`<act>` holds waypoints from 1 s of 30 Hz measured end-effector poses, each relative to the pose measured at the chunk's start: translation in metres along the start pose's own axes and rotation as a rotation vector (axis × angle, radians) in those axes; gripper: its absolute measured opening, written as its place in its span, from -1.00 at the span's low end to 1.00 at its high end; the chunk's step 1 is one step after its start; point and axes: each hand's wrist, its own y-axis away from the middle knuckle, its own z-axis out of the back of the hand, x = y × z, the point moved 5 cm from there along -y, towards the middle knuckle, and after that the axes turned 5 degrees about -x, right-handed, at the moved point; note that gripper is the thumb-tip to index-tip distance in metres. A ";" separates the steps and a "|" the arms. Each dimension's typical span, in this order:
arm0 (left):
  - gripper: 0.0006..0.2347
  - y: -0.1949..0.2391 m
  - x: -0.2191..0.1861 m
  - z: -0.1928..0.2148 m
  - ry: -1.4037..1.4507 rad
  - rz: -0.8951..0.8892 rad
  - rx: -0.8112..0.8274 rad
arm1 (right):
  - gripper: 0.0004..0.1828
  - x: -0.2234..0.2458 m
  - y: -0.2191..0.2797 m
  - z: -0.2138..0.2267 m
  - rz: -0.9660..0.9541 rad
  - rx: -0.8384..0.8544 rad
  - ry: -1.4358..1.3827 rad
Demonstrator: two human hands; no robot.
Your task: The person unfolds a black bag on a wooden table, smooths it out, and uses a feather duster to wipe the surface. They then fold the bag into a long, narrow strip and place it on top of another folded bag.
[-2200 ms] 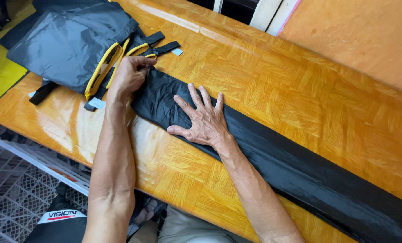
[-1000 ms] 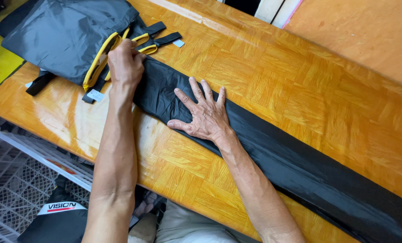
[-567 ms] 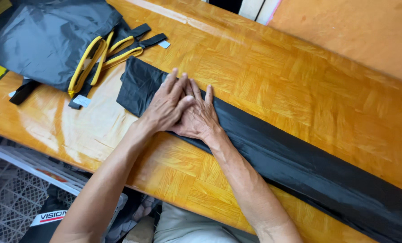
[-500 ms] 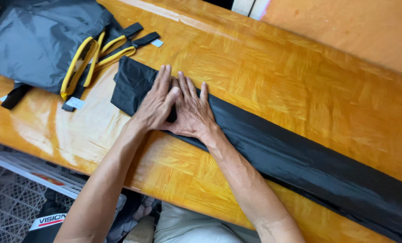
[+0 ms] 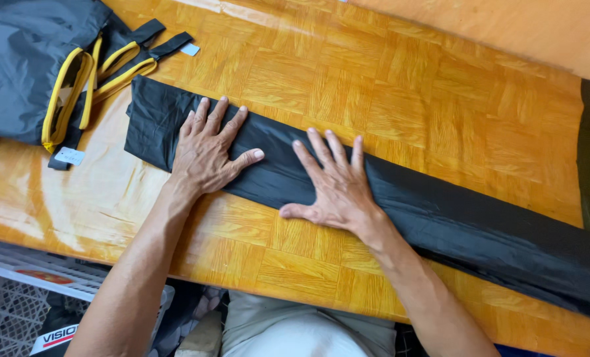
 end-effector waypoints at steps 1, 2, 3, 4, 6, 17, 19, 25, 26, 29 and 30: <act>-0.17 0.001 -0.002 0.002 0.002 0.002 0.003 | 0.35 -0.008 0.012 0.000 0.000 0.004 -0.001; -0.18 0.001 -0.004 0.005 -0.020 0.020 -0.003 | 0.33 -0.017 0.023 0.000 -0.023 -0.007 0.024; -0.19 0.001 -0.007 0.007 -0.043 0.033 -0.010 | 0.32 -0.026 0.036 0.001 -0.048 -0.021 0.050; -0.19 0.002 -0.007 0.008 -0.041 0.030 -0.008 | 0.32 -0.030 0.044 0.003 -0.052 -0.020 0.050; -0.19 0.002 -0.009 0.009 -0.049 0.030 -0.010 | 0.34 -0.041 0.061 0.008 -0.120 -0.019 0.085; -0.22 -0.002 -0.123 -0.010 -0.065 -0.355 -0.015 | 0.38 -0.045 0.061 0.005 -0.158 0.001 0.024; -0.24 0.001 -0.139 -0.024 -0.023 -0.484 0.009 | 0.39 -0.046 0.061 0.005 -0.156 0.002 0.027; -0.17 0.007 -0.122 -0.032 0.016 -0.513 0.090 | 0.48 -0.044 0.049 0.002 -0.154 -0.043 -0.042; -0.16 0.006 -0.118 -0.033 0.018 -0.485 0.090 | 0.49 -0.044 0.048 0.001 -0.123 -0.090 -0.083; -0.16 0.005 -0.116 -0.031 0.016 -0.461 0.092 | 0.36 -0.057 0.057 0.000 -0.115 -0.176 -0.070; -0.17 0.005 -0.116 -0.030 0.011 -0.446 0.093 | 0.21 -0.063 0.062 0.000 -0.120 -0.206 -0.023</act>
